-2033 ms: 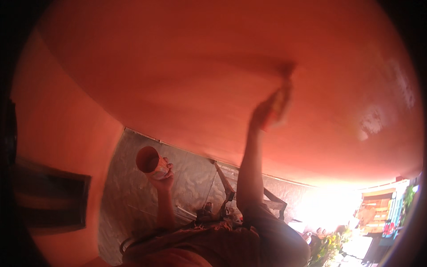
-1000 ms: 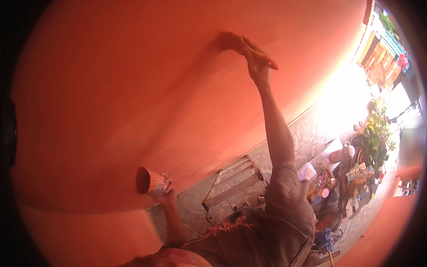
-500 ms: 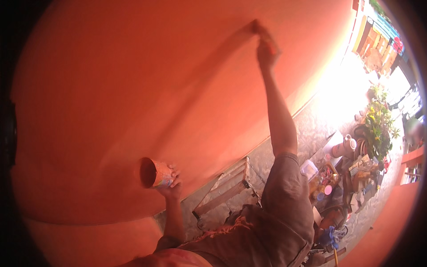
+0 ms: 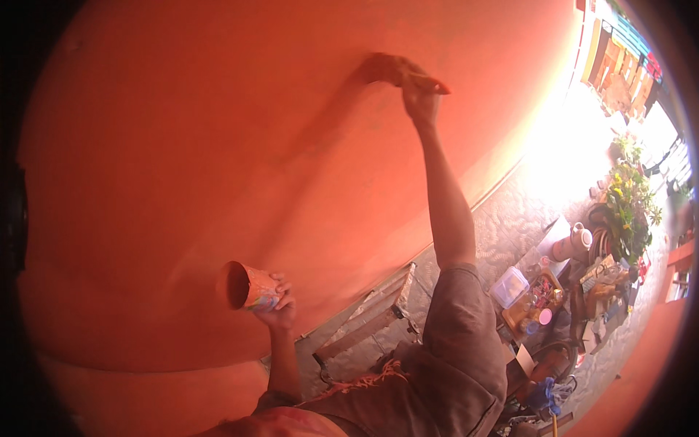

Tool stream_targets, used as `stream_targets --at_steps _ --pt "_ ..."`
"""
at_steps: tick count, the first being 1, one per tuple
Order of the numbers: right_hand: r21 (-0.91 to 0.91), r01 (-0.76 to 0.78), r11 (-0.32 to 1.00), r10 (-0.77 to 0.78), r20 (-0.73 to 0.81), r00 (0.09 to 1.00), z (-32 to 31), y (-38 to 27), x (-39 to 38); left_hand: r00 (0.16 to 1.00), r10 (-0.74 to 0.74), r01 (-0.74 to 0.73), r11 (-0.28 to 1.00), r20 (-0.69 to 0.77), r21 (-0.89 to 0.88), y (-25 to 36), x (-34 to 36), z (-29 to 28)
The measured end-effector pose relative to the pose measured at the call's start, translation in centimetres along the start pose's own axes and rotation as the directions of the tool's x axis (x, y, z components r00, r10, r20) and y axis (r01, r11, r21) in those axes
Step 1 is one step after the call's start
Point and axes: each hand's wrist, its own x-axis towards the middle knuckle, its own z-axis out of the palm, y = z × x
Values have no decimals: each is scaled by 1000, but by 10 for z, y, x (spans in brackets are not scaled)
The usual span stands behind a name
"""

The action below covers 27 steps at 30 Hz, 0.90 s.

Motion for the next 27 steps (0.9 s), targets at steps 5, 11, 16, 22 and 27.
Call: stream_targets --at_steps 5,11,16,22,27 --pt "-432 91 897 -182 -174 968 4 -46 8 997 76 -76 997 0 11 13 -26 5" --pt "-264 247 932 -201 189 961 86 -94 -88 991 121 -121 993 -56 6 24 -52 -4" --pt "143 64 988 -121 435 892 126 -160 -143 985 138 -137 990 -108 15 35 -73 -3" --pt "-55 243 968 -240 53 969 89 -30 -91 990 141 -142 990 6 16 47 -72 -1" --pt "-38 29 999 -39 -269 962 74 -48 -52 962 267 -265 963 -57 49 58 -112 -9"
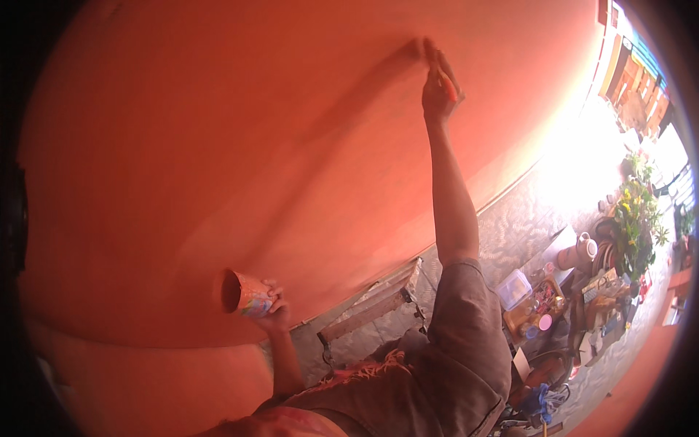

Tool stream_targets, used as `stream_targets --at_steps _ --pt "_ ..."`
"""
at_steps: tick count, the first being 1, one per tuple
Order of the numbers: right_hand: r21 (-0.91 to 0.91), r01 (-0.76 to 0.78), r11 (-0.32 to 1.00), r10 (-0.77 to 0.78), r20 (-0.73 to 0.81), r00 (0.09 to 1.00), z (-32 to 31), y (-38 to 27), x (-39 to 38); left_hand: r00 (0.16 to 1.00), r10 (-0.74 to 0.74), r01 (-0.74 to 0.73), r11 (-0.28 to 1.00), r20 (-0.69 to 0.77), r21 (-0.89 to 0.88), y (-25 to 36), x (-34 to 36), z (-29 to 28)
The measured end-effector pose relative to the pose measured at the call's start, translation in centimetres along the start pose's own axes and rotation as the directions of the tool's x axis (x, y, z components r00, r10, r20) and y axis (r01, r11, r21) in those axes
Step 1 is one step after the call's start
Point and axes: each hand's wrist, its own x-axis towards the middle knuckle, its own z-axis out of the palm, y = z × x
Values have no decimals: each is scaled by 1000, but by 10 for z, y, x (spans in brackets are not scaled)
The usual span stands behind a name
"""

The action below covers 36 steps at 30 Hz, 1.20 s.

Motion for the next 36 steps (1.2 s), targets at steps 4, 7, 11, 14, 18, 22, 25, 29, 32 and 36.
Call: stream_targets --at_steps 4,7,11,14,18,22,25,29,32,36 --pt "-365 261 894 -227 135 965 -2 32 -8 999 32 -32 999 2 -14 4 5 -20" --pt "-100 183 978 -141 329 934 26 -23 -83 997 81 -81 997 -8 -6 5 -5 -26" --pt "230 307 923 -382 624 682 44 -88 -145 999 45 -46 998 -18 -49 3 -2 -23" --pt "340 73 938 -302 692 655 62 -133 -169 999 40 -39 998 22 -50 -2 4 -12" --pt "-27 242 970 -204 453 868 54 -25 -126 998 27 -25 999 53 -48 -2 4 -10" --pt "-265 77 961 -35 160 986 7 16 -8 993 117 -117 993 -18 -2 -7 -19 -10" --pt "12 -93 996 92 21 995 11 -18 21 973 218 -213 975 -76 70 -4 -45 -18" --pt "280 127 952 -194 225 955 34 6 1 967 231 -228 973 -108 38 -12 -52 -26" --pt "-46 119 992 -86 446 891 70 -49 -121 954 277 -268 959 -113 90 -10 -59 -25" --pt "339 -188 922 -174 795 581 86 -144 -230 946 296 -291 955 -131 57 -27 -61 -10"
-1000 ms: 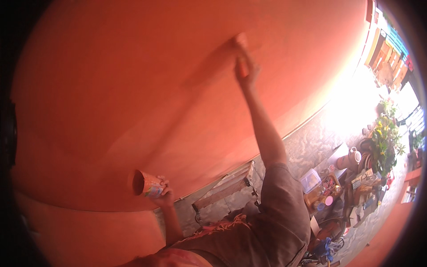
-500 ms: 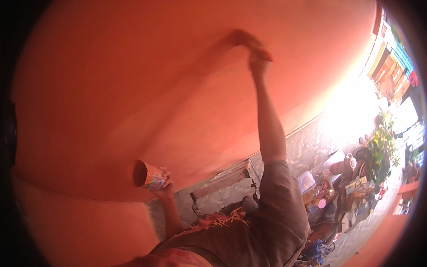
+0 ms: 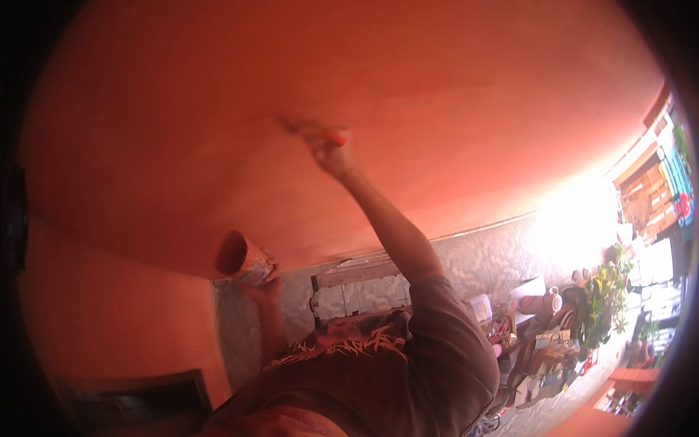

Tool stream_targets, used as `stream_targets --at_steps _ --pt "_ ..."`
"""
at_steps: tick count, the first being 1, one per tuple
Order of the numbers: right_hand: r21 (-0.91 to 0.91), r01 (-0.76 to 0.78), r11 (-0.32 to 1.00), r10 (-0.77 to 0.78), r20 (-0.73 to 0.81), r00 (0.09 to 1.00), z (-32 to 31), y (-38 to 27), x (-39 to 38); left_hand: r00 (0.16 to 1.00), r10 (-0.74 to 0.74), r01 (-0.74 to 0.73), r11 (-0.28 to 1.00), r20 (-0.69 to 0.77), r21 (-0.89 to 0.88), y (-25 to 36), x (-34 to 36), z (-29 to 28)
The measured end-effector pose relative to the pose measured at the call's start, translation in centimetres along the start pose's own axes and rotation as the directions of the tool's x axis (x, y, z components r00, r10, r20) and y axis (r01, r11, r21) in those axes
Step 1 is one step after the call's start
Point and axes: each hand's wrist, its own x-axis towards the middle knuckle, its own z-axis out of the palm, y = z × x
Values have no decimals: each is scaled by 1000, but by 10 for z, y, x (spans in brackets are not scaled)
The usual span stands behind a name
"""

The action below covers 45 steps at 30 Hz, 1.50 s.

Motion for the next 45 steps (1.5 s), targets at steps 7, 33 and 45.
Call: stream_targets --at_steps 7,33,45 --pt "451 -558 697 414 382 826 38 -98 -27 996 -17 23 998 88 -63 -24 -30 6" --pt "162 -594 788 371 645 668 -90 -208 -32 990 -141 141 990 -27 6 -89 -19 24" --pt "-38 -332 943 229 797 559 -82 -215 -11 964 -256 260 963 -68 64 -104 -18 2"
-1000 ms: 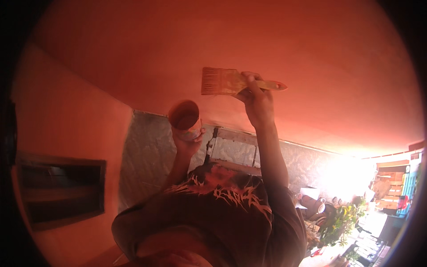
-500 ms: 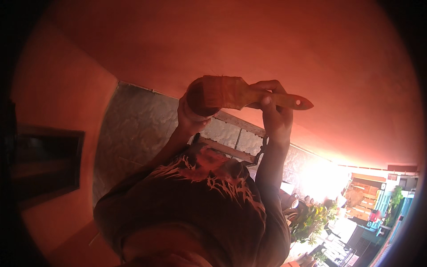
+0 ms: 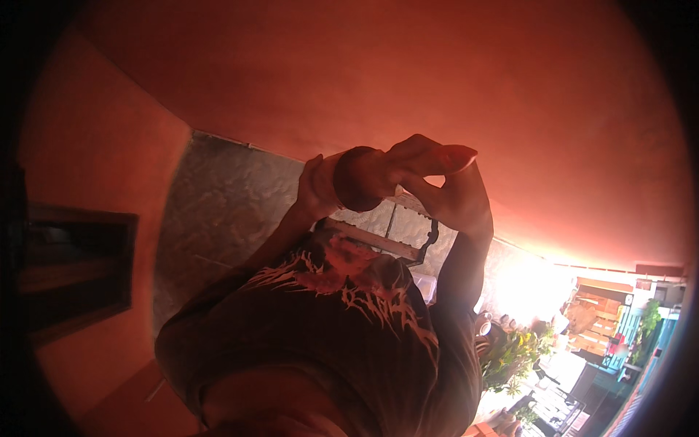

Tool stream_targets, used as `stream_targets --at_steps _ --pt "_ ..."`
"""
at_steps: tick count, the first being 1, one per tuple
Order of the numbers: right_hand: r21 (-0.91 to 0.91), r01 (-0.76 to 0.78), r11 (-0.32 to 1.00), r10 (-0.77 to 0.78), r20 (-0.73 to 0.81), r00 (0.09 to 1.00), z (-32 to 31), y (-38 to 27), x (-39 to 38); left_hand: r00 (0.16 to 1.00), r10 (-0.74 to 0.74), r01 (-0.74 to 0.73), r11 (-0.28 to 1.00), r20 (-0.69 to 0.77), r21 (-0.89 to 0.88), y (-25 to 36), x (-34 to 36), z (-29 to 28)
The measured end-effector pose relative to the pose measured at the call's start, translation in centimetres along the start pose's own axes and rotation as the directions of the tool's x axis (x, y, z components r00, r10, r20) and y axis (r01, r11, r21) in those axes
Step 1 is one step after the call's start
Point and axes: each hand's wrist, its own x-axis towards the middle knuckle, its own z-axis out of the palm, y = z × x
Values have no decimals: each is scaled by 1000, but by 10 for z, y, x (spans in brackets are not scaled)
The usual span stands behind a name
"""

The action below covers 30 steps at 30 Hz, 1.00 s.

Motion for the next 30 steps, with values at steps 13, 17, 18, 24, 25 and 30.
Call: stream_targets --at_steps 13,17,18,24,25,30 --pt "-4 -304 953 304 17 953 32 -2 18 995 -24 27 999 -101 24 9 -3 24" --pt "-85 -231 969 226 -55 972 33 4 21 999 -36 36 999 -37 8 11 4 18" --pt "-88 -264 961 258 -67 964 33 5 21 999 -42 42 999 19 3 12 5 12" --pt "-201 -287 937 264 -133 955 40 15 22 999 -42 42 999 -24 4 16 7 18" --pt "-248 -283 926 253 -148 956 41 16 22 999 -36 36 999 17 3 17 7 19" --pt "-275 -343 898 326 -108 939 48 13 26 996 8 -4 999 89 -47 16 9 17"
